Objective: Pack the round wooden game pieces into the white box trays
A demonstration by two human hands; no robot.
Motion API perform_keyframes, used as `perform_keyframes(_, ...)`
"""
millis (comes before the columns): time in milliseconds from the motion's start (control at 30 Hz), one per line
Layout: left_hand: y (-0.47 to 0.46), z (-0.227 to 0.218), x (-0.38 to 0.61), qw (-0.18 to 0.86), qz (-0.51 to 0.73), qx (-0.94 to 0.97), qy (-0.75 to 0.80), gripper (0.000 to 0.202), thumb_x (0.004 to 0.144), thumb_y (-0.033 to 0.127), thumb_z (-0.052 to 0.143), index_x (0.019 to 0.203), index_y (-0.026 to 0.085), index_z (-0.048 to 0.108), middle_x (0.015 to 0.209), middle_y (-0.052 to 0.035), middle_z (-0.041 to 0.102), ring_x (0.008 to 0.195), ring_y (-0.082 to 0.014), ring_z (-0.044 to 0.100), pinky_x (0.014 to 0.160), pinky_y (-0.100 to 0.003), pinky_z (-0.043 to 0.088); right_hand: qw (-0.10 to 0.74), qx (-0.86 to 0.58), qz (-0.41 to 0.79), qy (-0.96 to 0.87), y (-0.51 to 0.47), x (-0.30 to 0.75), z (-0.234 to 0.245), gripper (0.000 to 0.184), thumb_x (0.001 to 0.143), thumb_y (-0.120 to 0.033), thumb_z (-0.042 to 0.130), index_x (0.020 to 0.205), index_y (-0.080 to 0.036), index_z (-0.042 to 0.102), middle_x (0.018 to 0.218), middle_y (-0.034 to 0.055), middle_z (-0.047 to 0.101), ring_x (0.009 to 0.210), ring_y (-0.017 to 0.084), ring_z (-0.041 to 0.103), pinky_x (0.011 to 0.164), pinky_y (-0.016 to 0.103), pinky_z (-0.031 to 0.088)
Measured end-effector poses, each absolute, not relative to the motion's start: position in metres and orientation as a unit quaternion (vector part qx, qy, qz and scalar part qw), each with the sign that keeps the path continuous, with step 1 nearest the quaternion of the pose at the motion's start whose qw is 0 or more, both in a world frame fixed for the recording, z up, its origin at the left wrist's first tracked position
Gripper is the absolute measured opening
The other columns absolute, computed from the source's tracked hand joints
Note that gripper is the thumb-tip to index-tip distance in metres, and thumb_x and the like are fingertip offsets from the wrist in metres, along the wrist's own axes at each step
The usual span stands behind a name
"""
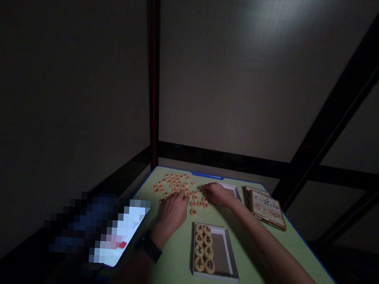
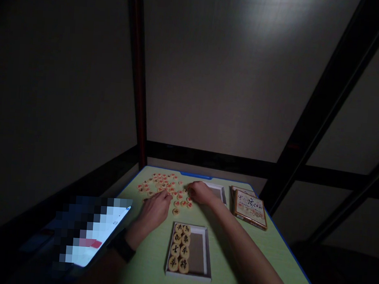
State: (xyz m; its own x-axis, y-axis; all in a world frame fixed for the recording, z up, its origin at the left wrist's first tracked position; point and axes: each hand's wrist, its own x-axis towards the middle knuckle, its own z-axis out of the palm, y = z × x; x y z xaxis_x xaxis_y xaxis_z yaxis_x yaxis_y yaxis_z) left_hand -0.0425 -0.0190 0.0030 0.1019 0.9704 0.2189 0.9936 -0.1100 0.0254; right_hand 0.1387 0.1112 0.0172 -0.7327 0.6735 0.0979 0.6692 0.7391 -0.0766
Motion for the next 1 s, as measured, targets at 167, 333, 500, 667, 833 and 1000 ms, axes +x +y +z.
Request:
perform_keyframes(167, -0.021, 0.007, -0.042, 0.060, -0.087, -0.740, -0.664, 0.037, 0.094, 0.008, 0.037, 0.115, 0.017, 0.067, 0.112, -0.0134, 0.065, 0.106, -0.0248, 0.064, 0.090, -0.037, 0.052, 0.059, -0.335, 0.009, -0.940, 0.111, 0.118, 0.024, 0.030, 0.079, -0.005, 0.055, 0.098, -0.017, 0.075, 0.102, 0.0104, 0.076, 0.094, 0.022, 0.067, 0.075, 0.025, 0.042)
perform_keyframes(333, -0.022, 0.008, -0.042, 0.051, -0.085, -0.735, -0.670, 0.038, 0.095, 0.008, 0.037, 0.118, 0.018, 0.065, 0.115, -0.0130, 0.064, 0.106, -0.0231, 0.064, 0.090, -0.035, 0.052, 0.039, -0.312, 0.008, -0.949, 0.109, 0.093, 0.019, 0.022, 0.080, -0.006, 0.055, 0.082, -0.018, 0.074, 0.092, 0.0094, 0.076, 0.088, 0.021, 0.067, 0.072, 0.025, 0.041)
perform_keyframes(500, -0.022, 0.006, -0.043, 0.052, -0.095, -0.736, -0.668, 0.037, 0.095, 0.008, 0.037, 0.118, 0.019, 0.065, 0.113, -0.0122, 0.065, 0.103, -0.0228, 0.064, 0.088, -0.035, 0.051, 0.051, -0.325, 0.004, -0.944, 0.107, 0.092, 0.019, 0.024, 0.083, -0.004, 0.053, 0.095, -0.016, 0.070, 0.096, 0.0107, 0.074, 0.089, 0.020, 0.066, 0.072, 0.023, 0.039)
perform_keyframes(667, -0.021, 0.006, -0.043, 0.051, -0.100, -0.742, -0.661, 0.036, 0.094, 0.007, 0.040, 0.116, 0.020, 0.066, 0.114, -0.0124, 0.065, 0.105, -0.0220, 0.064, 0.090, -0.034, 0.050, 0.072, -0.365, 0.002, -0.928, 0.110, 0.117, 0.033, 0.035, 0.083, -0.006, 0.056, 0.115, -0.016, 0.066, 0.098, 0.0087, 0.074, 0.086, 0.018, 0.065, 0.068, 0.022, 0.037)
perform_keyframes(833, -0.022, 0.008, -0.042, 0.053, -0.076, -0.747, -0.658, 0.038, 0.090, 0.004, 0.041, 0.115, 0.018, 0.066, 0.114, -0.0131, 0.064, 0.104, -0.0228, 0.065, 0.089, -0.034, 0.052, 0.043, -0.378, 0.004, -0.925, 0.114, 0.139, 0.032, 0.024, 0.081, -0.008, 0.057, 0.095, -0.016, 0.075, 0.092, 0.0101, 0.076, 0.082, 0.020, 0.066, 0.066, 0.024, 0.037)
perform_keyframes(1000, -0.023, 0.010, -0.041, 0.059, -0.070, -0.750, -0.655, 0.038, 0.093, 0.007, 0.038, 0.116, 0.017, 0.066, 0.114, -0.0143, 0.064, 0.104, -0.0250, 0.066, 0.088, -0.036, 0.053, 0.014, -0.369, 0.003, -0.929, 0.110, 0.140, 0.026, 0.022, 0.082, -0.009, 0.057, 0.088, -0.018, 0.076, 0.089, 0.0091, 0.077, 0.081, 0.021, 0.067, 0.065, 0.025, 0.037)
